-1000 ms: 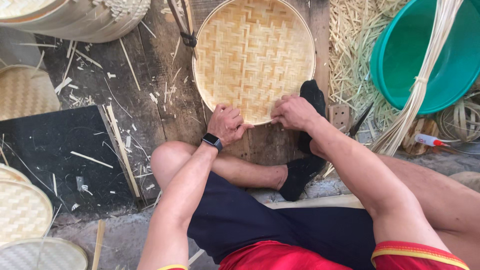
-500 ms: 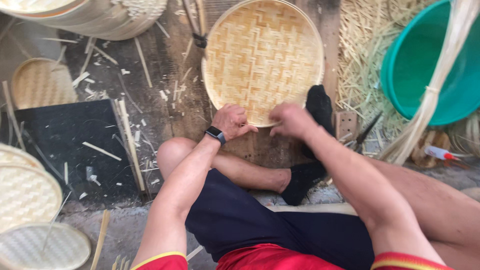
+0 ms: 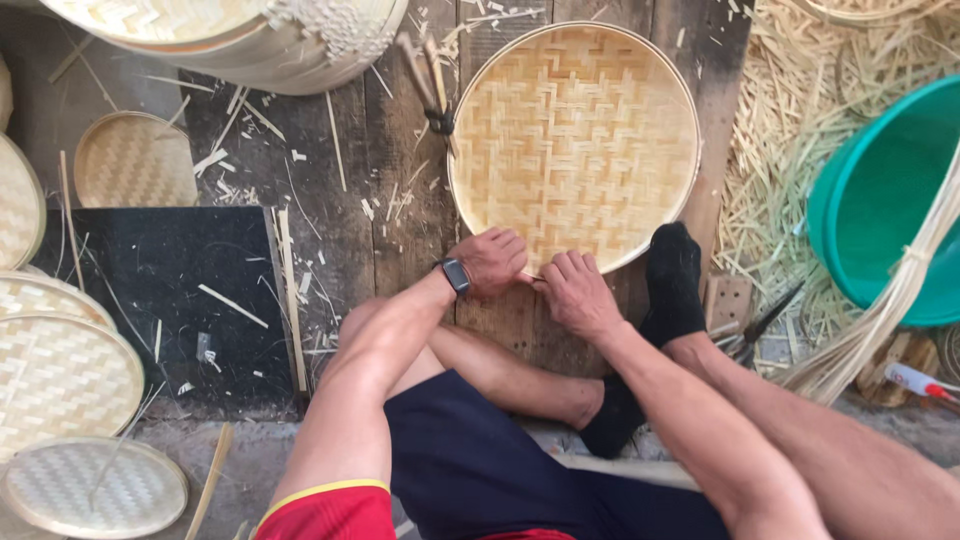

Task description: The person is assembling a circular bamboo frame onto a woven base and securing it with bamboo strips using a small hand tool.

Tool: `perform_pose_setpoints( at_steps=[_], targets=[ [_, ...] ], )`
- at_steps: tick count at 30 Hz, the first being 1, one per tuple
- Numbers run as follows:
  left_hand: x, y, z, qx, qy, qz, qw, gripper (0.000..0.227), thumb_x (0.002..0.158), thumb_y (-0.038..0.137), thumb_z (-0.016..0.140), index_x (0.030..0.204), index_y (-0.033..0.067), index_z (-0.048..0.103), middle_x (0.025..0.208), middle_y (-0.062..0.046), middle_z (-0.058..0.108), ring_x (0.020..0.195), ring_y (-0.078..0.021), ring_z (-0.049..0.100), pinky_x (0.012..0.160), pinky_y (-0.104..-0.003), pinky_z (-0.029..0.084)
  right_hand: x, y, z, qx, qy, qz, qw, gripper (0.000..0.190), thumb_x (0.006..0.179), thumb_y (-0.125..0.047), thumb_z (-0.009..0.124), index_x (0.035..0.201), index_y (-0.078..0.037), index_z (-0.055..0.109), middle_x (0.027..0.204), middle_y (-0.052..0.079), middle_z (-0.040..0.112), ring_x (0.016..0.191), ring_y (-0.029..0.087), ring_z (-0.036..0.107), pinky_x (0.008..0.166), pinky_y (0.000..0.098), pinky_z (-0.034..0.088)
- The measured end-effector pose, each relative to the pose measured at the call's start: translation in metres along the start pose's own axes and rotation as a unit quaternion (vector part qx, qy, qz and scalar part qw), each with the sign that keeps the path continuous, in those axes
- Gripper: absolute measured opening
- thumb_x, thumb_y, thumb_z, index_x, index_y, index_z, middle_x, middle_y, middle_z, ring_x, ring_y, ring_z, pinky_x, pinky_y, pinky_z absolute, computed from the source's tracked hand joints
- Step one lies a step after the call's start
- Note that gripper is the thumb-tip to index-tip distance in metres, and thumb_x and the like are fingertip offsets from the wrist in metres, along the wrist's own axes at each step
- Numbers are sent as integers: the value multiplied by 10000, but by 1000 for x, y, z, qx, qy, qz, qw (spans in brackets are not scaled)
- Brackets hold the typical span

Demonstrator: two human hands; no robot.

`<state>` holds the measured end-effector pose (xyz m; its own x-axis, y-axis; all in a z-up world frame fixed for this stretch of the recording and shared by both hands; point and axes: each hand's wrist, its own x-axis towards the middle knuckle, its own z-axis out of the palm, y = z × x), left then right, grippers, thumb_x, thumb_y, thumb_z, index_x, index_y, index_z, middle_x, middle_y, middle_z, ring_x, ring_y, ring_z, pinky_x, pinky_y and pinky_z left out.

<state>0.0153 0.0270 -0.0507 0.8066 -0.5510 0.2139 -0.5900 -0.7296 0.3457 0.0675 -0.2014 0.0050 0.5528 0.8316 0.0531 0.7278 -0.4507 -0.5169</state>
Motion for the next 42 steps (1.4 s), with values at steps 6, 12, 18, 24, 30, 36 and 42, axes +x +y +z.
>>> perform_pose_setpoints(
  at_steps=[6,12,18,24,30,36,42],
  targets=[
    [4,-5,0,-27,-6,-13,1000,351,975,406,605,822,92,564,869,-71,567,872,-240,594,817,-355,489,3,21,33,-60,-17,-30,998,202,766,-184,710,821,-85,544,839,113,546,834,310,562,759,426,445],
    [12,-7,-4,-65,-25,-36,997,267,870,318,686,833,82,566,861,-65,568,870,-243,593,804,-360,486,7,14,28,-25,-11,20,999,215,734,-167,716,811,-80,535,840,116,552,833,316,564,755,422,455],
    [3,5,-13,-130,1,-93,987,210,765,205,759,857,96,605,891,-76,588,906,-262,589,825,-384,472,6,21,-8,125,-77,-7,989,173,796,-86,743,958,-61,687,922,115,626,928,323,601,849,419,481],
    [0,20,-13,-148,47,-173,973,179,918,248,733,839,110,652,869,-28,611,906,-230,590,870,-409,429,5,18,-9,161,-34,102,981,139,781,-15,737,911,-42,777,867,104,716,866,305,641,827,417,510],
    [3,16,-7,-148,37,-183,971,249,880,310,748,777,100,661,879,-38,626,930,-236,598,867,-390,434,24,32,-18,196,-146,159,957,161,750,-76,806,911,-75,819,883,120,760,853,295,705,784,383,560],
    [1,4,-3,-200,-19,-193,960,314,844,357,800,758,89,660,819,-45,622,857,-247,587,785,-388,450,20,26,-21,238,-106,259,930,237,742,-151,866,940,-48,787,917,114,751,813,254,718,741,354,574],
    [-25,-29,-22,-95,-5,-45,994,164,922,195,722,884,99,595,885,-56,552,858,-230,531,828,-363,456,15,14,-26,212,-83,214,950,229,769,-152,868,937,-30,772,892,109,710,910,293,662,832,381,541]
  ],
)
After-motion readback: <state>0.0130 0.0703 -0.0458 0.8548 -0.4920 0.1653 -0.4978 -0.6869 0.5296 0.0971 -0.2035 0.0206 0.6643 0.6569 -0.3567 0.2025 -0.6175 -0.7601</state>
